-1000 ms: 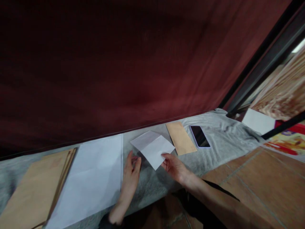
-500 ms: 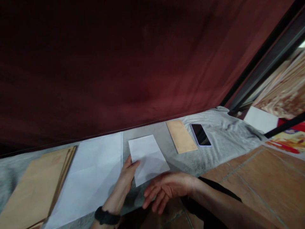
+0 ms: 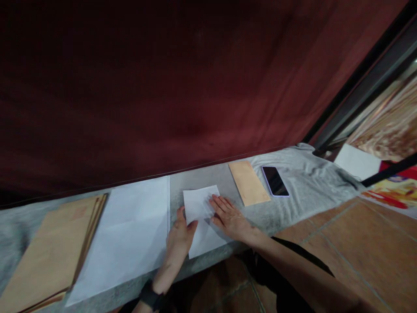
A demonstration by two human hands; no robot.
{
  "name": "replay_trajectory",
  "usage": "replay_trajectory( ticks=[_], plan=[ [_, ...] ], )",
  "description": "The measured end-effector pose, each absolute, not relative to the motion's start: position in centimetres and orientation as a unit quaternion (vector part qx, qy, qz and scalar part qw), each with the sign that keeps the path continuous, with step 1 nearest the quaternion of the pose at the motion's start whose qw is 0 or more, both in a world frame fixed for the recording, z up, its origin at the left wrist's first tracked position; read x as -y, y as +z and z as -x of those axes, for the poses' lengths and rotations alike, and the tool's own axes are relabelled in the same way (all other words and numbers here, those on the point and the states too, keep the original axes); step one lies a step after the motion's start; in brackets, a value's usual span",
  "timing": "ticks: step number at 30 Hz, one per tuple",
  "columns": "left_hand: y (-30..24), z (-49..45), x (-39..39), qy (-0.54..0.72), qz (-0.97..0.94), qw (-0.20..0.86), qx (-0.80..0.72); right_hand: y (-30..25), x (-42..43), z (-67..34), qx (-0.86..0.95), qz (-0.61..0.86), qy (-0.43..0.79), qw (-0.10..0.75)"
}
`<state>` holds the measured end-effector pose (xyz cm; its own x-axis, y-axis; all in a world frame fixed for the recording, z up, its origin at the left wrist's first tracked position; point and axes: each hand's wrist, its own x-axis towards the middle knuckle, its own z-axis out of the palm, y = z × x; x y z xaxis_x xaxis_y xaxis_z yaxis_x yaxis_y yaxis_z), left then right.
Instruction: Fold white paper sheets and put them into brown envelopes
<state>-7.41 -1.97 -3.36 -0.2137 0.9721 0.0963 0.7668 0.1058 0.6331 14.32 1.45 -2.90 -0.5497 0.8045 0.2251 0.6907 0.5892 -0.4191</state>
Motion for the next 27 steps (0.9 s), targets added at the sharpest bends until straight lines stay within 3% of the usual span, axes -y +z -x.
replay_trajectory(
  ticks=[5,10,15,27],
  plan=[
    [-1.3,6.7,3.2,0.132,-0.62,0.053,-0.771,-3.7,-1.3,-14.1,0.884,0.425,0.106,0.165],
    [-0.5,4.9,2.9,0.166,-0.709,-0.051,-0.684,-3.6,-1.5,-14.3,0.885,0.425,0.107,0.159],
    [-3.1,3.5,1.6,0.181,-0.76,-0.043,-0.622,-3.5,-1.4,-14.3,0.889,0.421,0.098,0.151],
    [-5.1,5.9,0.6,0.16,-0.689,-0.033,-0.706,-5.1,-2.3,-15.7,0.884,0.446,0.004,0.142]
  ],
)
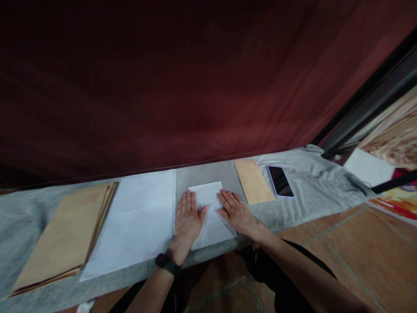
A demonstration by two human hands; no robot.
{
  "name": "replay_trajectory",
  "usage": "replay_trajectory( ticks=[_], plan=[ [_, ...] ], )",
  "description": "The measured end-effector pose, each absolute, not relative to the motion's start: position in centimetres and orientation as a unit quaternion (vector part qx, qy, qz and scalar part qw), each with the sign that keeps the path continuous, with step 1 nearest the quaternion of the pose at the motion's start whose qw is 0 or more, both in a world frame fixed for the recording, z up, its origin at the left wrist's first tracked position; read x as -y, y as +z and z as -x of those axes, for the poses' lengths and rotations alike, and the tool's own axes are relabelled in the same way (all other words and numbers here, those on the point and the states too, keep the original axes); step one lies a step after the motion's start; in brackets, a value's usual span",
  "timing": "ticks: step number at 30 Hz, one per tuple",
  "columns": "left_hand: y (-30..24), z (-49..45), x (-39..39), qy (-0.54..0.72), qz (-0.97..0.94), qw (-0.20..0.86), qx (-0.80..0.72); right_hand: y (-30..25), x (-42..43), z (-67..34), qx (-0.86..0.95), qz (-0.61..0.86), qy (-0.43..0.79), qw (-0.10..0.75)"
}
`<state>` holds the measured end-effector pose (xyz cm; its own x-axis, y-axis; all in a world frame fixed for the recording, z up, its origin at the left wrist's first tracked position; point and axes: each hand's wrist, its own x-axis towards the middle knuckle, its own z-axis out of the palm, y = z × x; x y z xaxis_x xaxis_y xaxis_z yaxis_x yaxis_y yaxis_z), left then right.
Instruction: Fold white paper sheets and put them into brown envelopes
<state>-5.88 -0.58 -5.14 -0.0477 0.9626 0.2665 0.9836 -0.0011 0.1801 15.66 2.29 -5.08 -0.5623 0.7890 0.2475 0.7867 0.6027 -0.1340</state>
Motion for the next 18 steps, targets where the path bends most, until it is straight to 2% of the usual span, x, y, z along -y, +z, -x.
replay_trajectory(
  ticks=[9,18],
  plan=[
    [-3.9,5.5,-0.5,-0.147,0.706,0.029,0.692,-3.9,-2.0,-15.2,0.886,0.435,0.026,0.162],
    [-4.1,5.2,-0.2,-0.139,0.728,0.049,0.67,-3.8,-0.1,-14.8,0.919,0.364,0.056,0.142]
  ],
)
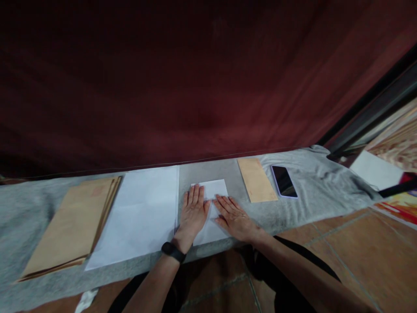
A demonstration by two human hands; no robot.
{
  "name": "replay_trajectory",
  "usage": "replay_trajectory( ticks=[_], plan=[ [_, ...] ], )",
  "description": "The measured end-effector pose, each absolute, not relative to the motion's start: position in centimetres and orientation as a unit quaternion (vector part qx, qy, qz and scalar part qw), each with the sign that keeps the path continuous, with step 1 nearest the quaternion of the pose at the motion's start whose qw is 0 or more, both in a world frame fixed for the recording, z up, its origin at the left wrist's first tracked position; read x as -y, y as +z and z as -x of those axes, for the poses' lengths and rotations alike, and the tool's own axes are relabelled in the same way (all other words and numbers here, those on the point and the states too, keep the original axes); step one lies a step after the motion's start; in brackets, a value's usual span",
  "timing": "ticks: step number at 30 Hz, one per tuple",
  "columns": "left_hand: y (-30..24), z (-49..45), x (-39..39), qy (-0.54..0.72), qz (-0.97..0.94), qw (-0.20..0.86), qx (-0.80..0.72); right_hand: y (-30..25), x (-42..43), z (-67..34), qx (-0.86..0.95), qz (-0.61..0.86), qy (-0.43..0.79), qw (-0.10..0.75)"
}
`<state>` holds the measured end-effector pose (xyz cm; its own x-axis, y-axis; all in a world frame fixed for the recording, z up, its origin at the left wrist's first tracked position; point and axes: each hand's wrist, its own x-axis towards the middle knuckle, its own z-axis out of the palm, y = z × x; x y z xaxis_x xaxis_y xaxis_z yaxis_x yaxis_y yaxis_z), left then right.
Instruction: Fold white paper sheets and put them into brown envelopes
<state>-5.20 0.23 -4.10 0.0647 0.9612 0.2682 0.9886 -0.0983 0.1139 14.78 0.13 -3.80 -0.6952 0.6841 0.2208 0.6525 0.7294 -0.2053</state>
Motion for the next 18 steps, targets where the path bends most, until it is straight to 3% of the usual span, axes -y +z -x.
replay_trajectory(
  ticks=[18],
  plan=[
    [-2.6,5.6,4.9,-0.12,0.821,0.002,0.558,-4.6,-1.7,-17.9,0.909,0.396,0.052,0.121]
  ],
)
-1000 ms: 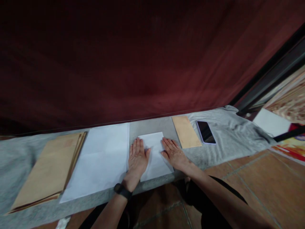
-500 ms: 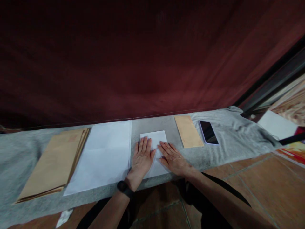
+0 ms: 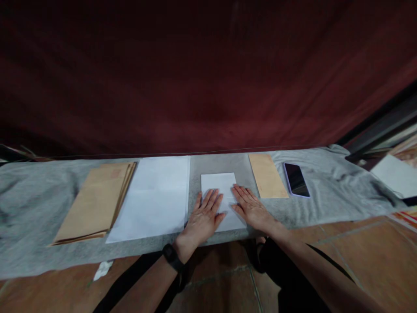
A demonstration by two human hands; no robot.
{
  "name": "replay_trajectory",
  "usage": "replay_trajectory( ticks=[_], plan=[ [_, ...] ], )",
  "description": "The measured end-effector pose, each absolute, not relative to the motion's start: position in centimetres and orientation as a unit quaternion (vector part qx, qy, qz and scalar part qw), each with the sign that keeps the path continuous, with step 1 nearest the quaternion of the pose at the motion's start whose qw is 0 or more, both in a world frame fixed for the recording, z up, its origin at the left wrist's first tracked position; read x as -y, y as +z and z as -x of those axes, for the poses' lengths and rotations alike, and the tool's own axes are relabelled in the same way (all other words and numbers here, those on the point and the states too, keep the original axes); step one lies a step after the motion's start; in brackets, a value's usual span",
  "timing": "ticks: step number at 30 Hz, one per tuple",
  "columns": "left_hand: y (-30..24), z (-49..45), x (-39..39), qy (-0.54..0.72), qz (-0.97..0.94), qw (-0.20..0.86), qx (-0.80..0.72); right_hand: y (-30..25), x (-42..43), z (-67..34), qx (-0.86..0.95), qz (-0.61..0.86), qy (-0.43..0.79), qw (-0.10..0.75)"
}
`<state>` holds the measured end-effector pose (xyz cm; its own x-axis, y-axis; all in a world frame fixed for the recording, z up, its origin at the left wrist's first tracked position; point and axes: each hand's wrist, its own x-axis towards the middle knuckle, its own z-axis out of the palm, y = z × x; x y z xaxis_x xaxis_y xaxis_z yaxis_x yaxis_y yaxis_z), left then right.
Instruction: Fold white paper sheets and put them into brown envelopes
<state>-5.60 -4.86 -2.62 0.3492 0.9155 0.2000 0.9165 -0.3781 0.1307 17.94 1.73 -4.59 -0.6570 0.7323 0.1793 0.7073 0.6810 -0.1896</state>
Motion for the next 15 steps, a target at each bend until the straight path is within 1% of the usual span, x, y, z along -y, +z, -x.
replay_trajectory(
  ticks=[8,15],
  plan=[
    [-1.3,5.5,6.4,-0.083,0.854,-0.052,0.51,-4.5,-1.8,-18.2,0.91,0.394,0.064,0.114],
    [0.1,5.2,7.0,-0.038,0.85,-0.111,0.514,-4.8,-2.0,-18.4,0.91,0.393,0.077,0.104]
  ],
)
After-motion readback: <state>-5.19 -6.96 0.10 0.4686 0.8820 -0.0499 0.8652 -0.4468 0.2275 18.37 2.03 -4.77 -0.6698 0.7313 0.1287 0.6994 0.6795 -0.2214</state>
